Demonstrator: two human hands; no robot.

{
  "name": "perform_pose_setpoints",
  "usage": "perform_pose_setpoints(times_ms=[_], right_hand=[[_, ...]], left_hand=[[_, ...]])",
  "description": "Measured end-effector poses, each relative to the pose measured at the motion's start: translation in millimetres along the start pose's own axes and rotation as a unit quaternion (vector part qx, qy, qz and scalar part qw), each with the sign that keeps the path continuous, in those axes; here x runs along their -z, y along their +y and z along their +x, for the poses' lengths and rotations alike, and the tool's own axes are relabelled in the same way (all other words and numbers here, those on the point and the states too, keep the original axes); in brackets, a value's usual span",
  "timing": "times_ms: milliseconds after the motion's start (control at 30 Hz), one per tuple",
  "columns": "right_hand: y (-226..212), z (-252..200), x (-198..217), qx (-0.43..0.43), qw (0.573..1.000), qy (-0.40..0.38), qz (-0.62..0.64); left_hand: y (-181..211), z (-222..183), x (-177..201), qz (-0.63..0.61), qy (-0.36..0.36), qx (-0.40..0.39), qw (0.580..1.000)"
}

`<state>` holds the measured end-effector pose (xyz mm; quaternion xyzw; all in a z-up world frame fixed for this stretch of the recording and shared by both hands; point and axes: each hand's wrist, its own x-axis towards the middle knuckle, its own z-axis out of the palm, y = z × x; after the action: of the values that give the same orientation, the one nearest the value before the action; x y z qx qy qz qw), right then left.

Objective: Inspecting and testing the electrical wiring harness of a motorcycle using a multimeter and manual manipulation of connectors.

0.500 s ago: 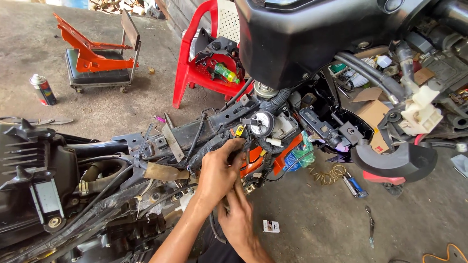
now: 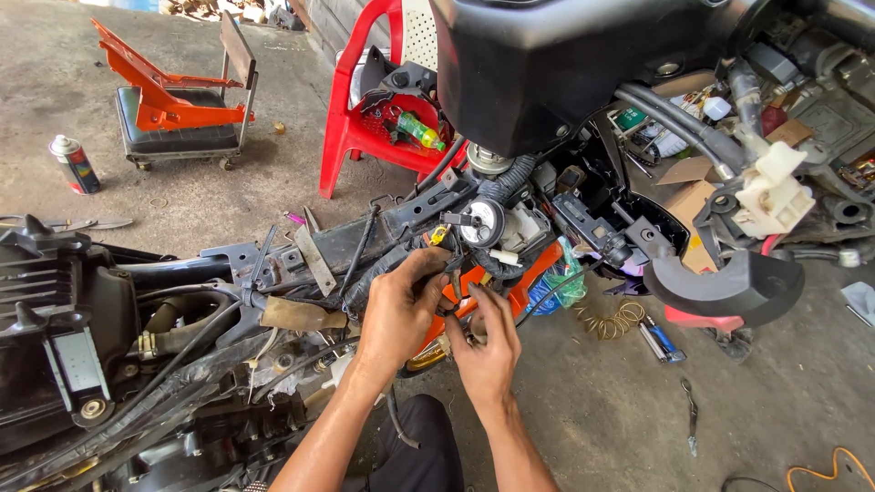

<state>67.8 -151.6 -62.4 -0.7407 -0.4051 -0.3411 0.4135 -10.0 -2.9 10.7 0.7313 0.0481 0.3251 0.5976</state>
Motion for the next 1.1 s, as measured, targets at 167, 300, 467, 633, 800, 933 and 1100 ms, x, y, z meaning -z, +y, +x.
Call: perform_pose_setpoints(times_ms=[167,300,467,633,800,933,1100], right_hand=[[-3,17,1,-0.072,0.995,0.013,0.060],[7,25,12,-0.217,0.958,0.001,0.187],[-2,43,24,-0.289,0.921,0.011,0.260],[26,32,22,-0.284,0.914,0.028,0.290],[24,39,22,-0.289,0.910,0.024,0.297],[16,45,29,-0.299,0.901,0.020,0.314],[4,45,42,-0.208,0.953,-0.054,0.215]], left_hand=[[17,-10,0,-0.102,0.052,-0.011,0.993],[18,-19,4,-0.064,0.082,-0.005,0.995],[-1,-26,-12,-0.040,0.051,0.029,0.997],[-3,-22,-18,0.033,0.090,-0.029,0.995],[4,-11,-16,0.254,0.142,-0.198,0.936],[-10,-3,-25,0.243,0.160,-0.213,0.933],[-22,2,-33,0.124,0.184,-0.111,0.969]])
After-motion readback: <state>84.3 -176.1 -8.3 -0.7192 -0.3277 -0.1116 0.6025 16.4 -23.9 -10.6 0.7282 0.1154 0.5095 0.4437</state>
